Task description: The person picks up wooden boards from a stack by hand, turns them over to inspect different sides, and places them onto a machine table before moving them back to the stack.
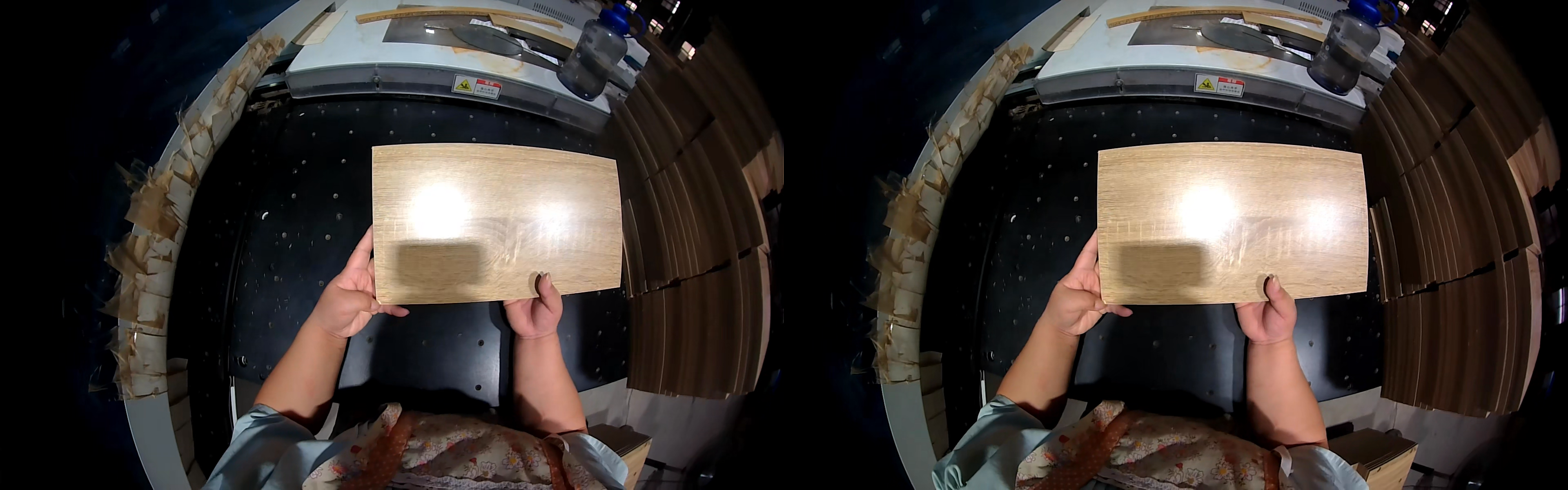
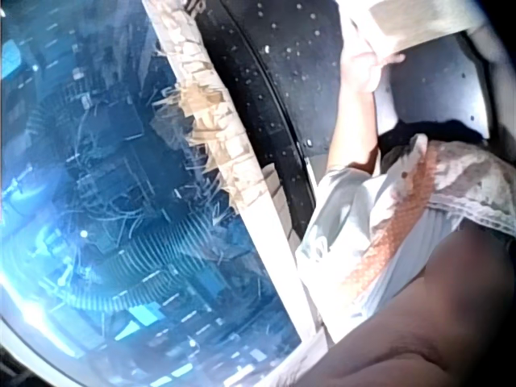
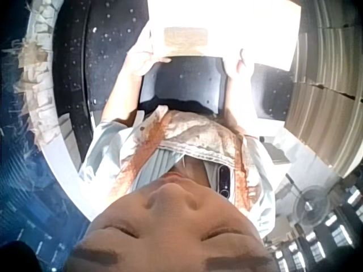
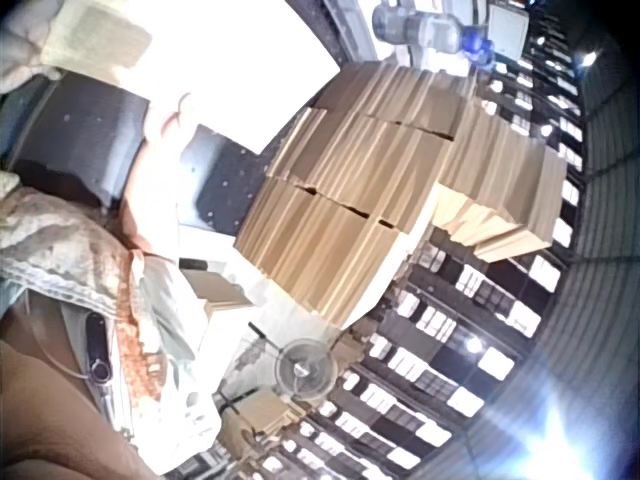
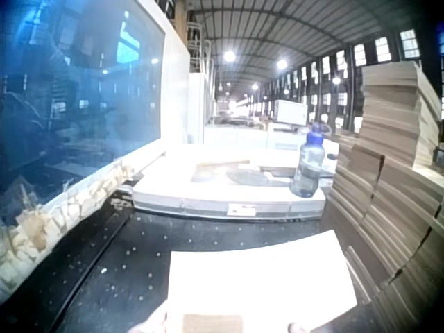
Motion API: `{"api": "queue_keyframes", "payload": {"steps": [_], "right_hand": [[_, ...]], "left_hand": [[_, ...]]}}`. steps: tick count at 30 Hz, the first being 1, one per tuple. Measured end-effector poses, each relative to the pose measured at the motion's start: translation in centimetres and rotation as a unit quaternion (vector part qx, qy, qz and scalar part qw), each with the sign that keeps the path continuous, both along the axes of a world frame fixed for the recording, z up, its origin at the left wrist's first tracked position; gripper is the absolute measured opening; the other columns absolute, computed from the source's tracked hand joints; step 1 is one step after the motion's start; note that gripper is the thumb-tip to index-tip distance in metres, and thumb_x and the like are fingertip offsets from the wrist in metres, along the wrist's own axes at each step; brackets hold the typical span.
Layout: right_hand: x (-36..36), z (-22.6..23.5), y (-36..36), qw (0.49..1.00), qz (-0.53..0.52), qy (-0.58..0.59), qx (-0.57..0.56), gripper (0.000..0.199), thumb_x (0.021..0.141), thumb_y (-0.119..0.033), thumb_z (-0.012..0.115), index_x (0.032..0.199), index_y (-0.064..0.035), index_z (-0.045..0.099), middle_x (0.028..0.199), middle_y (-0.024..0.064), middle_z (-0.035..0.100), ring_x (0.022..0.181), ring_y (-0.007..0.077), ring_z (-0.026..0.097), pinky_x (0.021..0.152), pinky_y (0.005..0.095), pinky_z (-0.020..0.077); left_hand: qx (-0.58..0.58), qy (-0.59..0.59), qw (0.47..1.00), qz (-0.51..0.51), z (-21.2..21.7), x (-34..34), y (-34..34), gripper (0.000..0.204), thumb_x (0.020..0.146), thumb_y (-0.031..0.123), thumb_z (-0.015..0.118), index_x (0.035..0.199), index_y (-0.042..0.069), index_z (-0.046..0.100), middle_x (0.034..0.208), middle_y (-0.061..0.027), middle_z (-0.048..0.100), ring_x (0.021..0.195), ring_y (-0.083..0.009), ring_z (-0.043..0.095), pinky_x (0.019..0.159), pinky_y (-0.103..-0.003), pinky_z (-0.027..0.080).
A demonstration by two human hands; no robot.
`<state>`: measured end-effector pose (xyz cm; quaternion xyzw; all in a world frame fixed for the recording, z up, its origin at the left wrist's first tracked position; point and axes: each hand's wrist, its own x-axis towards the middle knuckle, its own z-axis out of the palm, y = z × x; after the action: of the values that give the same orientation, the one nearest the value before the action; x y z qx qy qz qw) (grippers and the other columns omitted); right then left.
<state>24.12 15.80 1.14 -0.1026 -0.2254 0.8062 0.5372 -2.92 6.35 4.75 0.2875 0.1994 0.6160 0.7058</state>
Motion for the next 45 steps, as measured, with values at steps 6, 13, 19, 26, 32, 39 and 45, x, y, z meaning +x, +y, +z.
{"api": "queue_keyframes", "payload": {"steps": [6,13,19,26,32,39,45], "right_hand": [[0.0,0.4,0.0,1.0,0.013,0.007,0.006,0.061,0.082,-0.02,0.064,0.134,-0.0048,0.036,0.136,0.0106,0.041,0.126,0.0291,0.038,0.106,0.0472,0.0282],[0.1,0.4,0.0,1.0,0.011,0.004,0.013,0.061,0.081,-0.019,0.064,0.134,-0.0049,0.036,0.136,0.0102,0.042,0.126,0.0291,0.038,0.106,0.0472,0.0279],[0.2,0.3,0.0,1.0,0.021,0.004,0.015,0.062,0.081,-0.02,0.064,0.134,-0.0055,0.036,0.137,0.01,0.041,0.127,0.029,0.037,0.106,0.0476,0.0276],[0.1,0.1,-0.3,0.999,0.032,0.033,0.01,0.063,0.082,-0.024,0.063,0.136,-0.0058,0.034,0.139,0.0106,0.038,0.129,0.0296,0.034,0.106,0.0483,0.0266],[-0.2,0.1,-0.6,0.999,0.034,0.01,-0.019,0.065,0.082,-0.024,0.064,0.136,-0.0049,0.032,0.139,0.0118,0.038,0.129,0.0315,0.035,0.107,0.0487,0.0263],[-0.4,0.2,-0.7,0.995,0.089,0.041,-0.031,0.065,0.078,-0.012,0.067,0.135,-0.0062,0.034,0.135,0.0103,0.043,0.125,0.0284,0.04,0.104,0.0474,0.032],[-0.9,0.4,-1.5,0.993,0.117,0.009,0.003,0.062,0.076,-0.007,0.068,0.131,-0.0084,0.04,0.129,0.008,0.048,0.121,0.027,0.045,0.1,0.0455,0.0363]], "left_hand": [[0.015,-0.049,0.999,0.002,0.2,0.3,-0.3,0.101,0.058,-0.022,0.036,0.144,0.011,-0.006,0.137,-0.0214,0.034,0.11,-0.0327,0.055,0.084,-0.047,0.052],[0.006,0.019,1.0,0.011,0.1,0.2,-0.4,0.098,0.06,-0.021,0.037,0.144,0.009,-0.004,0.138,-0.0219,0.033,0.112,-0.0315,0.054,0.085,-0.047,0.052],[0.006,0.022,0.999,0.027,0.6,0.6,-0.6,0.093,0.069,-0.017,0.046,0.144,0.009,-0.003,0.134,-0.0208,0.039,0.108,-0.0287,0.057,0.082,-0.043,0.054],[-0.016,0.07,0.997,0.036,0.4,0.9,-0.3,0.094,0.074,-0.012,0.057,0.144,0.008,-0.002,0.128,-0.0198,0.045,0.103,-0.0268,0.06,0.079,-0.039,0.056],[-0.019,0.077,0.996,0.048,1.0,0.6,-0.4,0.097,0.068,-0.007,0.06,0.145,0.013,0.005,0.127,-0.0159,0.047,0.104,-0.0242,0.058,0.079,-0.038,0.055],[-0.046,-0.077,0.995,0.045,-2.0,0.1,-0.8,0.07,0.072,-0.001,0.061,0.135,0.001,0.033,0.124,-0.0161,0.051,0.11,-0.0262,0.054,0.087,-0.04,0.048],[-0.091,-0.032,0.995,-0.012,-2.9,-0.9,-2.1,0.053,0.067,-0.008,0.065,0.119,-0.004,0.051,0.114,-0.0178,0.058,0.103,-0.0288,0.059,0.088,-0.041,0.048]]}}
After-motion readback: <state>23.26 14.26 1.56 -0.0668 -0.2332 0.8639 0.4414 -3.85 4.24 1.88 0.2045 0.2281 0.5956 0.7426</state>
